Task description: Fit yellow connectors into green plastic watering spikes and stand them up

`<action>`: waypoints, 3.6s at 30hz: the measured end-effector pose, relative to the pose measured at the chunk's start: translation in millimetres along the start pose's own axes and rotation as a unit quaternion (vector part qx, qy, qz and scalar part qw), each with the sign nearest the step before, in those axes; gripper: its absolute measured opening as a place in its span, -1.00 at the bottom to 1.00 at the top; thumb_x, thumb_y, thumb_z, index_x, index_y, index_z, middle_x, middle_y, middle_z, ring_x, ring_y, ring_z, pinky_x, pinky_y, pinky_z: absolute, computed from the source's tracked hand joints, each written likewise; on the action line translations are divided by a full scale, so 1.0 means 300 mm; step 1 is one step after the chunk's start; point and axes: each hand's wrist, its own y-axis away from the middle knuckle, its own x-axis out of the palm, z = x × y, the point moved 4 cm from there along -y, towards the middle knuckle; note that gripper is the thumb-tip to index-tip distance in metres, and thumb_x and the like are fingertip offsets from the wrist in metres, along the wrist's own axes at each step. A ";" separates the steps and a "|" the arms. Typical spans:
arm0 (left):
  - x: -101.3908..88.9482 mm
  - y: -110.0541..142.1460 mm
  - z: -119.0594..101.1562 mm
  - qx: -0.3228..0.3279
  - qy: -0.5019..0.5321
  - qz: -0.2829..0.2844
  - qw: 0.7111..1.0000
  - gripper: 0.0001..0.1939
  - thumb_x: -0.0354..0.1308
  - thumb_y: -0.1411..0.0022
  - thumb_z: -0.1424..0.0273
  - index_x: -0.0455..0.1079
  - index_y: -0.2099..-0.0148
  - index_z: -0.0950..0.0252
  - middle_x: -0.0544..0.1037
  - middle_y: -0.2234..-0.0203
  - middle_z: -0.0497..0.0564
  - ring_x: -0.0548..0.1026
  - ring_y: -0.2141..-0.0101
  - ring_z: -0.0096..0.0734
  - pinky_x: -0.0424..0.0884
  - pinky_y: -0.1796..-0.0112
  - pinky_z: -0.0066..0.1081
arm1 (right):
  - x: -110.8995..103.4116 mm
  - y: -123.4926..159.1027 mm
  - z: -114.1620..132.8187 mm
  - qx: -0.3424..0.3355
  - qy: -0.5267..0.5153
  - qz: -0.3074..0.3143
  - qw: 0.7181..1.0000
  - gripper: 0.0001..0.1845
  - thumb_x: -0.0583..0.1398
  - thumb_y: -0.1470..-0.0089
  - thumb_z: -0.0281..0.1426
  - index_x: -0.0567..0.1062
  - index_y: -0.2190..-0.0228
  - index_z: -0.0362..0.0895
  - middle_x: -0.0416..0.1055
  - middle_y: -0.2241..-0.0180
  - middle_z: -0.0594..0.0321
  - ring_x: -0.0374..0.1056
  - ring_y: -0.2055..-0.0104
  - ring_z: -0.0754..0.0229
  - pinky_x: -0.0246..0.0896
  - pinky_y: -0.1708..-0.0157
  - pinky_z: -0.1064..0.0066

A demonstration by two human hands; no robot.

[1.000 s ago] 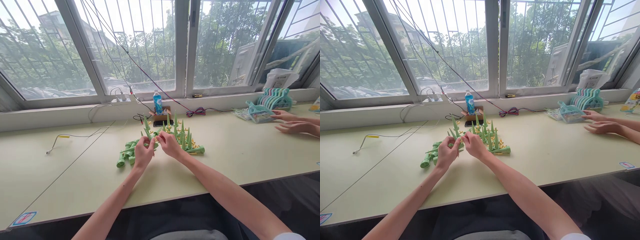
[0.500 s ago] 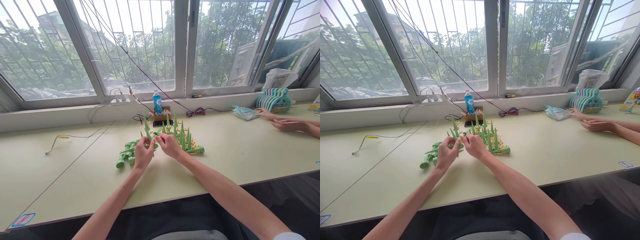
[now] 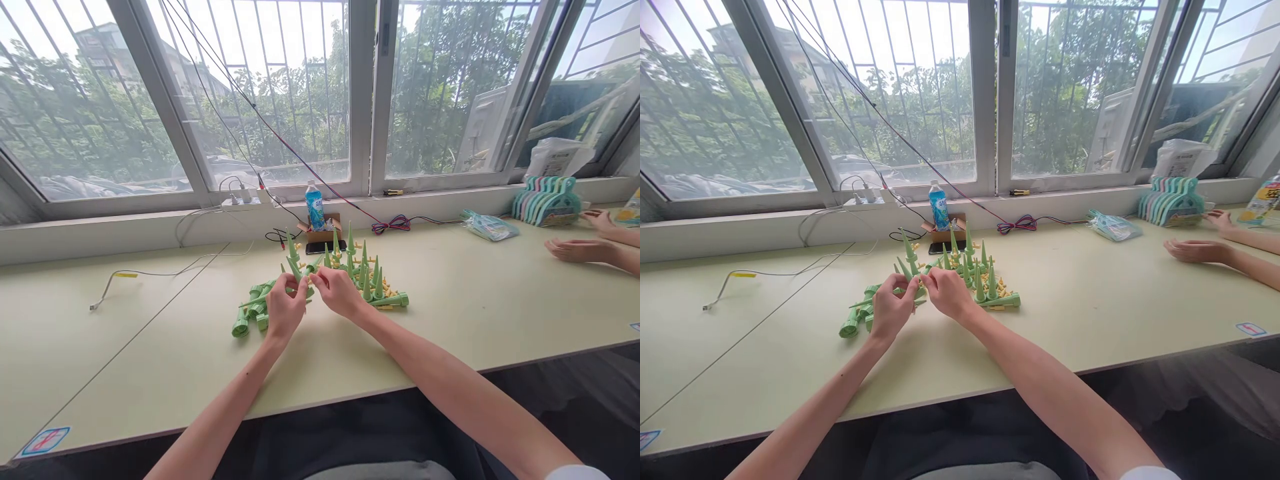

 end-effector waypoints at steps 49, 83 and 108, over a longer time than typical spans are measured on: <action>0.012 -0.002 0.008 0.011 -0.009 0.032 0.999 -0.67 0.13 -0.16 0.08 0.35 0.35 0.27 0.53 0.45 -0.03 0.44 0.65 -0.49 0.29 0.62 -0.49 | 0.014 0.000 0.005 0.012 0.014 0.037 0.999 -0.49 -0.07 -0.32 -0.17 0.23 0.61 -0.12 0.20 0.64 0.31 -0.01 0.59 0.32 -0.19 0.53 0.43; 0.014 -0.009 0.037 -0.057 0.051 0.051 0.996 -0.66 0.16 -0.11 0.09 0.31 0.31 0.28 0.52 0.43 -0.03 0.32 0.76 -0.57 0.23 0.72 -0.48 | 0.027 0.007 0.010 0.013 0.054 0.101 0.993 -0.51 -0.08 -0.31 -0.05 0.21 0.52 -0.10 0.15 0.62 0.37 0.03 0.57 0.32 -0.15 0.53 0.48; 0.012 -0.004 0.031 -0.056 0.041 0.063 0.996 -0.68 0.14 -0.10 0.12 0.30 0.27 0.28 0.53 0.41 -0.01 0.33 0.75 -0.55 0.22 0.73 -0.48 | 0.025 0.010 0.020 0.008 0.064 0.120 0.991 -0.45 -0.12 -0.32 -0.03 0.24 0.54 -0.12 0.20 0.60 0.33 0.06 0.56 0.32 -0.15 0.53 0.46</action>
